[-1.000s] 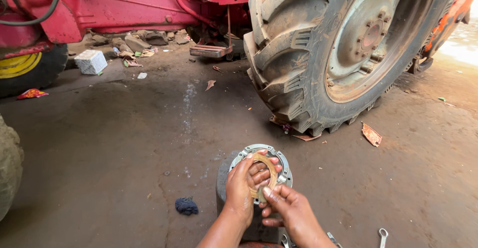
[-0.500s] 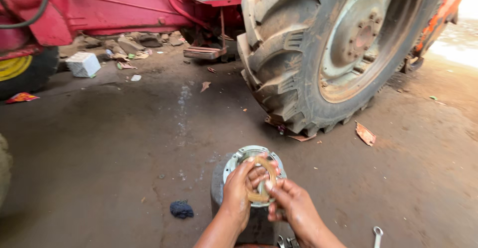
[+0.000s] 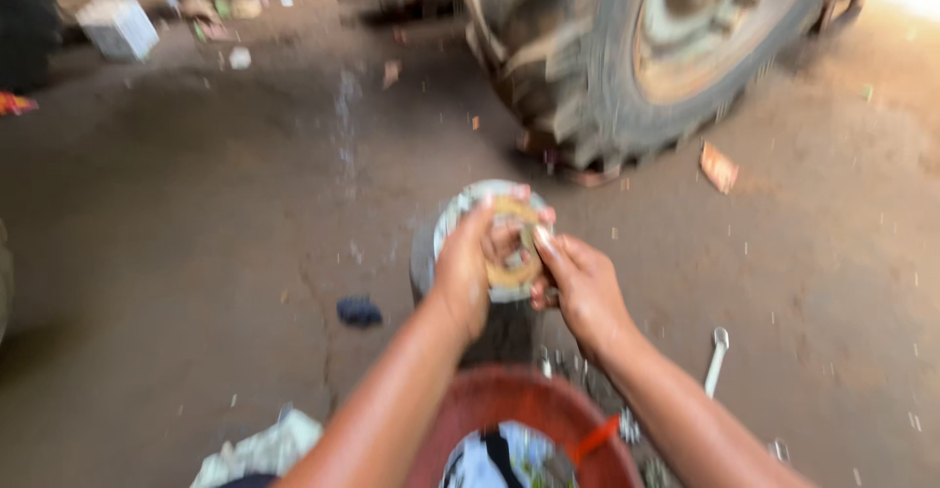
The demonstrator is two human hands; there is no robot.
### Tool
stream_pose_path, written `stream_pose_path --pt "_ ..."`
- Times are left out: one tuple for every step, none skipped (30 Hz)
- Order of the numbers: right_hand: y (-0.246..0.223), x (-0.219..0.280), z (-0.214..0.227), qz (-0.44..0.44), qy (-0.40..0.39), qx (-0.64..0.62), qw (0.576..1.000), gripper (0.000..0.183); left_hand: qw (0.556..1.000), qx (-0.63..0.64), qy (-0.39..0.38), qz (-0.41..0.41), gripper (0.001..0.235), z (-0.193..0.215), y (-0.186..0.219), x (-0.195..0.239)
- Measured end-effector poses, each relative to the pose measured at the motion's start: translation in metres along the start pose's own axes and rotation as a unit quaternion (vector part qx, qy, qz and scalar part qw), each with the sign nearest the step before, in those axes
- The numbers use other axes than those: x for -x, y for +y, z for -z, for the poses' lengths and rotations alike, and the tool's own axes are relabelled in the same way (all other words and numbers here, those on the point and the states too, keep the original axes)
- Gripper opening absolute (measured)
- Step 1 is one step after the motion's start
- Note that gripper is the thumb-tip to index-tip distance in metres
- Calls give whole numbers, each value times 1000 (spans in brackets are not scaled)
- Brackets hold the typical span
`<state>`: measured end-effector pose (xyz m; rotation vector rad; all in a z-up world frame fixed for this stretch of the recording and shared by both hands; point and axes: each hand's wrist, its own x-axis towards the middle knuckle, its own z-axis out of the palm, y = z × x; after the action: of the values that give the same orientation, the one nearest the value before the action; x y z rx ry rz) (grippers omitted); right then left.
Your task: The person is assembling a mechanical part by hand, repeatedly inserting and adjusting a brass-colored ring into a cylindrical metal housing. The person dips the ring into a container of dark liquid and continues to fit it into the housing.
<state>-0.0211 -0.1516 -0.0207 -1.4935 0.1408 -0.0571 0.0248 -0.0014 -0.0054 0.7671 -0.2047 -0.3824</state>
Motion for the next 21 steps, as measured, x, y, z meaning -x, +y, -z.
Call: stream_pose_path --pt "2 3 0 -12 -17 4 1000 34 1000 -2 -1 15 46 0 3 3" --pt "3 3 1 -23 -32 9 999 31 1000 -19 7 12 46 1 8 3" --pt "4 5 1 -33 -47 13 998 29 999 -36 15 9 47 2 12 3" --pt "0 4 6 12 -43 37 998 31 999 -38 -1 15 47 -2 12 2" --pt "-3 5 9 56 -39 60 996 34 999 -39 -17 21 48 -4 11 2" --pt "-5 7 9 48 -43 48 997 32 998 -40 -31 25 48 -5 10 2" --pt "-9 7 11 40 -47 36 997 31 998 -51 -35 11 48 -5 8 4" --pt "-12 7 10 39 -53 22 998 29 997 -66 -42 -8 49 -4 10 4" --pt "-17 6 10 21 -60 20 998 27 995 -81 -48 -27 49 -3 11 4" --pt "-22 4 10 8 -68 16 998 25 995 -78 -51 -29 49 -3 11 2" --pt "-25 3 9 -6 -75 12 997 23 995 -74 -53 -30 49 -3 11 0" --pt "-28 1 11 11 -69 12 997 25 996 -68 -57 -28 50 -3 9 -2" --pt "-26 4 12 28 -63 12 998 26 994 -83 -57 -37 49 -3 6 -1" --pt "-24 7 12 47 -59 15 997 28 993 -96 -57 -49 49 -2 4 -2" --pt "-24 7 13 42 -60 18 997 25 990 -109 -56 -62 48 -3 3 -4" --pt "-23 6 10 42 -62 21 997 23 990 -119 -41 -63 48 -2 5 -5" --pt "-22 3 8 43 -65 23 997 21 989 -129 -25 -63 48 -2 6 -6" --pt "-24 -2 9 45 -52 27 997 22 988 -139 -12 -62 48 -2 7 -9" --pt "-23 -5 9 47 -39 30 998 23 990 -122 -30 -65 48 -3 7 -13" --pt "-20 -1 11 38 -27 34 998 24 992 -100 -40 -61 48 -4 1 -10" --pt "-16 4 13 43 -27 45 998 25 994 -79 -51 -58 48 -3 -4 -6"
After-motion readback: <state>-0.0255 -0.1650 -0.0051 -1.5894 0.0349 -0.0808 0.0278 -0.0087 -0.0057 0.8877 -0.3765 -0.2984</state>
